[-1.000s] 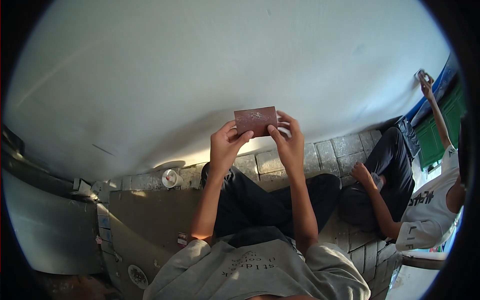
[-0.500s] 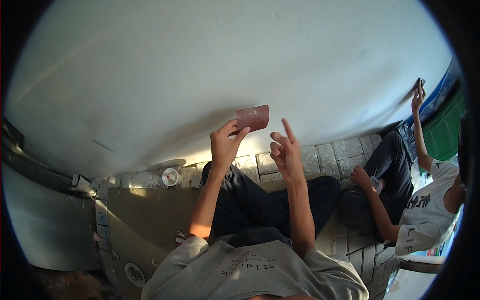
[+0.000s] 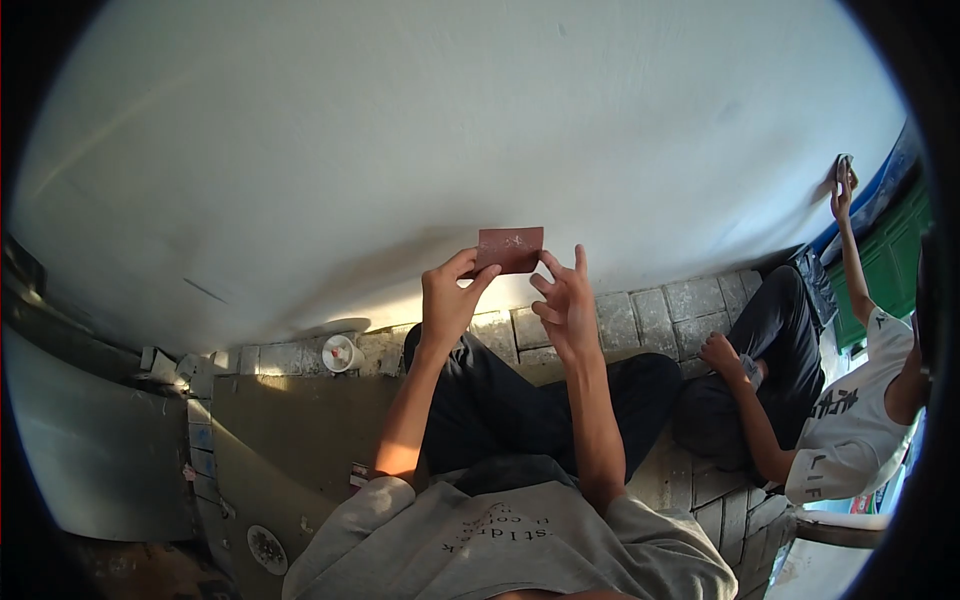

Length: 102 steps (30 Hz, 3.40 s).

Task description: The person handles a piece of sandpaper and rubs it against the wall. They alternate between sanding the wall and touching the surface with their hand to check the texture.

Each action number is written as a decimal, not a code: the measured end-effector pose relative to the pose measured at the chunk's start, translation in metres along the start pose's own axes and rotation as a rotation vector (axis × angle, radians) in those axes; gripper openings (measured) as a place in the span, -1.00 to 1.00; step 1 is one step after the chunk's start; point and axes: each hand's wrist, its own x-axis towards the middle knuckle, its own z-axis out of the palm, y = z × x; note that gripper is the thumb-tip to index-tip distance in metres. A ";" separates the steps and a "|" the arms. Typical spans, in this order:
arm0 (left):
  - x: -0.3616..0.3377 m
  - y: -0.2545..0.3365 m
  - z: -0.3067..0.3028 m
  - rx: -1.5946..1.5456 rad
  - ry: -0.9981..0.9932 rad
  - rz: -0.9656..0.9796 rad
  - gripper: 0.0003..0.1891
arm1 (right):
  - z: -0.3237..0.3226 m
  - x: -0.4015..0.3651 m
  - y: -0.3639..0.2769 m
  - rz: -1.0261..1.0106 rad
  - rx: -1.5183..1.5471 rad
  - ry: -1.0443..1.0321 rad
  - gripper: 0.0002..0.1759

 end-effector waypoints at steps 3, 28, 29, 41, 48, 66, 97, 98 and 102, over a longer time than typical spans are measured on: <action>0.001 0.004 -0.003 -0.029 -0.007 -0.010 -0.64 | -0.026 0.012 0.004 -0.053 -0.152 -0.355 0.02; 0.241 0.224 -0.205 0.864 1.011 0.822 -0.14 | -0.049 -0.024 0.006 -0.500 -0.276 -0.024 -0.74; 0.255 0.240 -0.214 0.862 1.069 0.796 -0.11 | -0.050 -0.028 0.005 -0.513 -0.265 -0.044 -0.74; 0.295 0.346 -0.100 1.363 0.796 1.266 -0.33 | -0.067 -0.040 0.002 -0.446 -0.232 0.107 -0.92; 0.313 0.365 -0.109 1.436 0.530 1.537 -0.39 | -0.084 -0.038 0.009 -0.415 -0.252 0.074 -0.94; 0.246 0.167 -0.391 1.051 1.081 0.852 -0.27 | 0.083 0.017 -0.088 -0.943 -0.339 -0.242 -0.69; 0.249 0.158 -0.382 0.953 1.088 0.898 -0.40 | 0.320 0.097 -0.026 -2.351 -1.817 -0.663 -0.39; 0.250 0.158 -0.382 0.955 1.088 0.896 -0.40 | 0.324 0.093 -0.032 -2.344 -1.777 -0.564 -0.40; 0.248 0.158 -0.383 0.955 1.097 0.900 -0.40 | 0.335 0.099 -0.030 -2.302 -1.568 -0.344 -0.44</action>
